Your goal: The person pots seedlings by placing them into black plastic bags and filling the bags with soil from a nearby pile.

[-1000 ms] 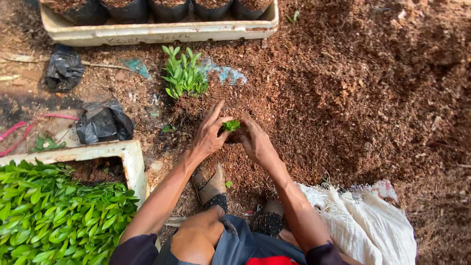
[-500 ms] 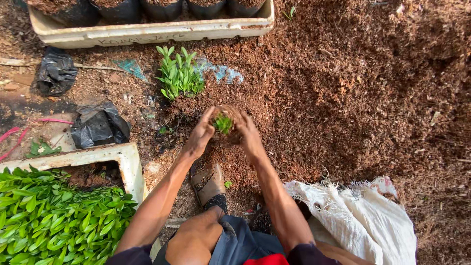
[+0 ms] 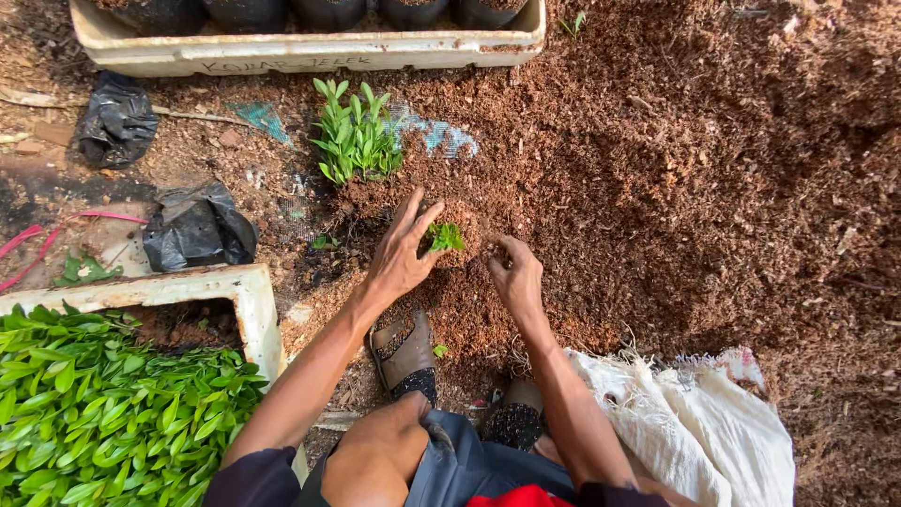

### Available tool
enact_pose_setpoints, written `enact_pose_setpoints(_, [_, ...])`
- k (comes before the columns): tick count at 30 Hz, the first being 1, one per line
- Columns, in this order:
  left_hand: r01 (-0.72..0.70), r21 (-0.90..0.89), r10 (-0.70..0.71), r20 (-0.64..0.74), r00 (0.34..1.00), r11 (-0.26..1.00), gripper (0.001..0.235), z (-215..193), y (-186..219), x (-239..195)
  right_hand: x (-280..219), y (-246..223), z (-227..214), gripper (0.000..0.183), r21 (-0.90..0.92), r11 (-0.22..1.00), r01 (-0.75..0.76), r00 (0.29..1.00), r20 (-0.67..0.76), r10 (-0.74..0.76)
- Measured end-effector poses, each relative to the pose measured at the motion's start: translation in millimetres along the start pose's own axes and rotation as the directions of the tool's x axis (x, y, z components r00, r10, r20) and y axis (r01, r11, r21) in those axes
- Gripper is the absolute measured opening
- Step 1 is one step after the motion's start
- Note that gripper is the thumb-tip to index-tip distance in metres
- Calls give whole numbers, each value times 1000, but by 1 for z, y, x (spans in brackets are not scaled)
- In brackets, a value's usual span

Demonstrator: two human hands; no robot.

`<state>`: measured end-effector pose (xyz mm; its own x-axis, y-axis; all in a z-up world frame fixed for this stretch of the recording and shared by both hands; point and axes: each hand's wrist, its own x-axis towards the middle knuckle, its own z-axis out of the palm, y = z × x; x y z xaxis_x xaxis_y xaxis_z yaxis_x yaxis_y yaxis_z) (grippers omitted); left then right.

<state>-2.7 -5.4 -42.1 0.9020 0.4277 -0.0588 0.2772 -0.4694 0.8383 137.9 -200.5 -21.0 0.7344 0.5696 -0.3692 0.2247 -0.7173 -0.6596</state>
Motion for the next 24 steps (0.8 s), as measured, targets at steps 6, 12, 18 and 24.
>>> enact_pose_setpoints(6, [13,11,-14,49,999,1000,38,6,-18,24,-31,-74,7,33,91,986,142,989,-42,-139])
enact_pose_setpoints(12, [19,14,-20,95,995,1000,30,9,-27,34,-22,-71,43,19,-253,967,-8,1000,14,12])
enact_pose_setpoints(18, [188,-578,-87,197,977,794,78,-19,-20,28,-28,-101,24,62,514,838,-183,952,-121,282])
enact_pose_setpoints(24, [490,-263,-476,120,871,831,82,-3,-23,-3,-3,-67,6,62,685,604,-408,904,210,373])
